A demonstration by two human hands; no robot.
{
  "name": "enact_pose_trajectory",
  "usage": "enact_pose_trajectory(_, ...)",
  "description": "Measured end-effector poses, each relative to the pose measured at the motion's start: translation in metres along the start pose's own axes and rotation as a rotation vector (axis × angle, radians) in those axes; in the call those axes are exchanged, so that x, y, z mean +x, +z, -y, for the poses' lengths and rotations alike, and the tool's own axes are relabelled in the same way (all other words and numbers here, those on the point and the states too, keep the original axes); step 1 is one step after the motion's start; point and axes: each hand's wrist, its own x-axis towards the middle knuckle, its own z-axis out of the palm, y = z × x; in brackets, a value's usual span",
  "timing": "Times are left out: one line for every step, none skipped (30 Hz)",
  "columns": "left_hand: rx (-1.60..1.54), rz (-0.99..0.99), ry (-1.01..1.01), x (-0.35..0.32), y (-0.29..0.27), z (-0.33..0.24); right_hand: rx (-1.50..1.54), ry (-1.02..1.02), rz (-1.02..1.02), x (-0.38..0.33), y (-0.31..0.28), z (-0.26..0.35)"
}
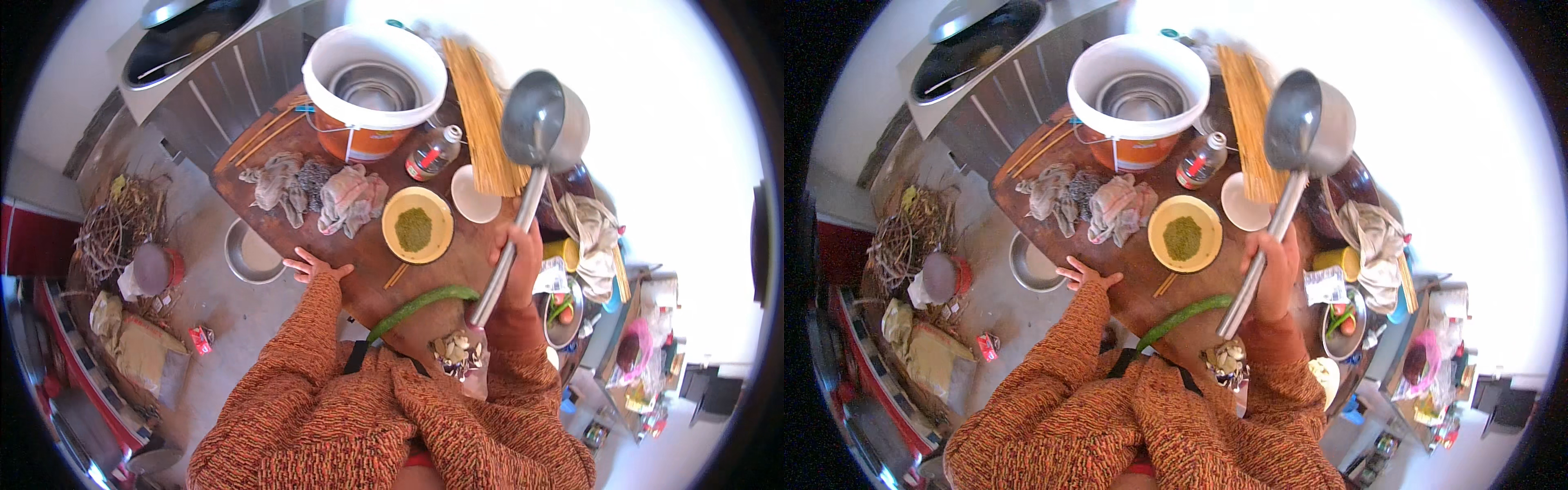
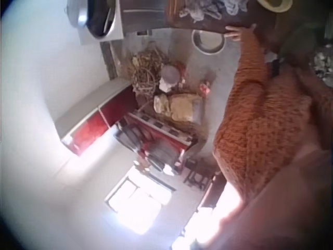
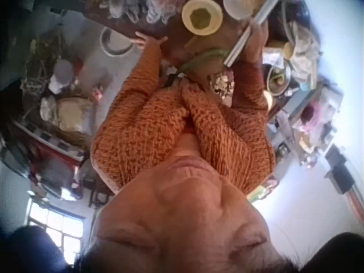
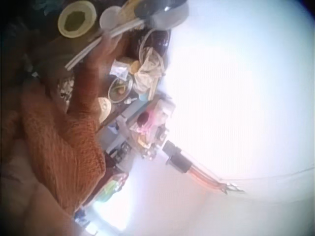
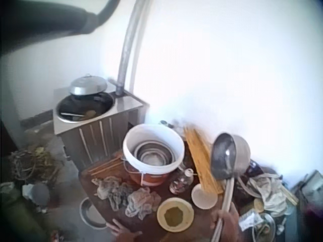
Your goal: The person uses a cleaver to slice a peeled white vegetable into cubes on a wooden cutting board. After chopping, they transfer the diced pieces into a bowl and place the bowl on the table.
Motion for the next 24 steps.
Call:
enact_pose_trajectory(0.039, -0.001, -0.002, -0.006, -0.005, -0.004, -0.040, 0.038, -0.108, -0.017, -0.009, -0.004)
enact_pose_trajectory(0.059, -0.012, -0.003, 0.000, -0.001, -0.002, -0.057, 0.026, -0.175, -0.033, -0.019, -0.012)
enact_pose_trajectory(0.078, -0.023, -0.003, 0.010, 0.006, 0.002, -0.074, 0.015, -0.241, -0.047, -0.031, -0.024)
enact_pose_trajectory(0.097, -0.033, -0.005, 0.015, 0.010, 0.005, -0.094, 0.005, -0.308, -0.059, -0.040, -0.036)
enact_pose_trajectory(0.106, -0.031, -0.008, 0.010, 0.006, 0.001, -0.060, -0.001, -0.351, -0.070, -0.045, -0.048)
enact_pose_trajectory(0.113, -0.030, -0.013, 0.004, 0.001, -0.001, -0.027, -0.006, -0.392, -0.080, -0.048, -0.059)
enact_pose_trajectory(0.120, -0.027, -0.015, -0.002, -0.002, -0.004, 0.004, -0.015, -0.435, -0.087, -0.052, -0.069)
enact_pose_trajectory(0.121, -0.036, -0.005, -0.001, 0.000, -0.003, -0.044, 0.007, -0.455, -0.090, -0.062, -0.083)
enact_pose_trajectory(0.120, -0.046, 0.004, 0.001, 0.002, 0.000, -0.093, 0.031, -0.472, -0.091, -0.073, -0.099)
enact_pose_trajectory(0.112, -0.062, 0.011, 0.004, 0.004, 0.001, -0.136, 0.052, -0.481, -0.088, -0.075, -0.103)
enact_pose_trajectory(0.121, -0.079, 0.017, 0.005, 0.006, 0.004, -0.141, 0.041, -0.498, -0.088, -0.073, -0.105)
enact_pose_trajectory(0.121, -0.082, 0.020, 0.007, 0.009, 0.002, -0.198, 0.045, -0.511, -0.084, -0.078, -0.112)
enact_pose_trajectory(0.119, -0.084, 0.017, 0.010, 0.011, 0.003, -0.257, 0.053, -0.518, -0.079, -0.087, -0.129)
enact_pose_trajectory(0.118, -0.085, 0.011, 0.011, 0.013, 0.004, -0.318, 0.064, -0.524, -0.077, -0.098, -0.147)
enact_pose_trajectory(0.112, -0.077, 0.027, 0.007, 0.012, 0.004, -0.661, 0.150, -0.582, -0.075, -0.115, -0.169)
enact_pose_trajectory(0.103, -0.068, 0.041, 0.000, 0.008, 0.001, -0.755, 0.178, -0.613, -0.072, -0.129, -0.189)
enact_pose_trajectory(0.090, -0.071, 0.052, -0.002, 0.004, 0.001, -0.839, 0.206, -0.636, -0.067, -0.129, -0.199)
enact_pose_trajectory(0.092, -0.069, 0.052, -0.001, 0.006, 0.001, -0.710, 0.193, -0.618, -0.064, -0.133, -0.206)
enact_pose_trajectory(0.098, -0.070, 0.054, 0.001, 0.006, 0.002, -0.580, 0.183, -0.598, -0.061, -0.129, -0.206)
enact_pose_trajectory(0.105, -0.070, 0.057, 0.002, 0.006, 0.003, -0.638, 0.186, -0.615, -0.056, -0.122, -0.207)
enact_pose_trajectory(0.103, -0.072, 0.046, 0.003, 0.006, 0.002, -0.696, 0.189, -0.633, -0.051, -0.116, -0.209)
enact_pose_trajectory(0.102, -0.073, 0.032, 0.002, 0.003, 0.001, -0.755, 0.194, -0.649, -0.047, -0.110, -0.209)
enact_pose_trajectory(0.100, -0.074, 0.019, 0.001, 0.002, 0.001, -0.716, 0.198, -0.618, -0.045, -0.104, -0.199)
enact_pose_trajectory(0.095, -0.070, 0.025, 0.002, 0.003, 0.001, -0.722, 0.219, -0.613, -0.042, -0.105, -0.202)
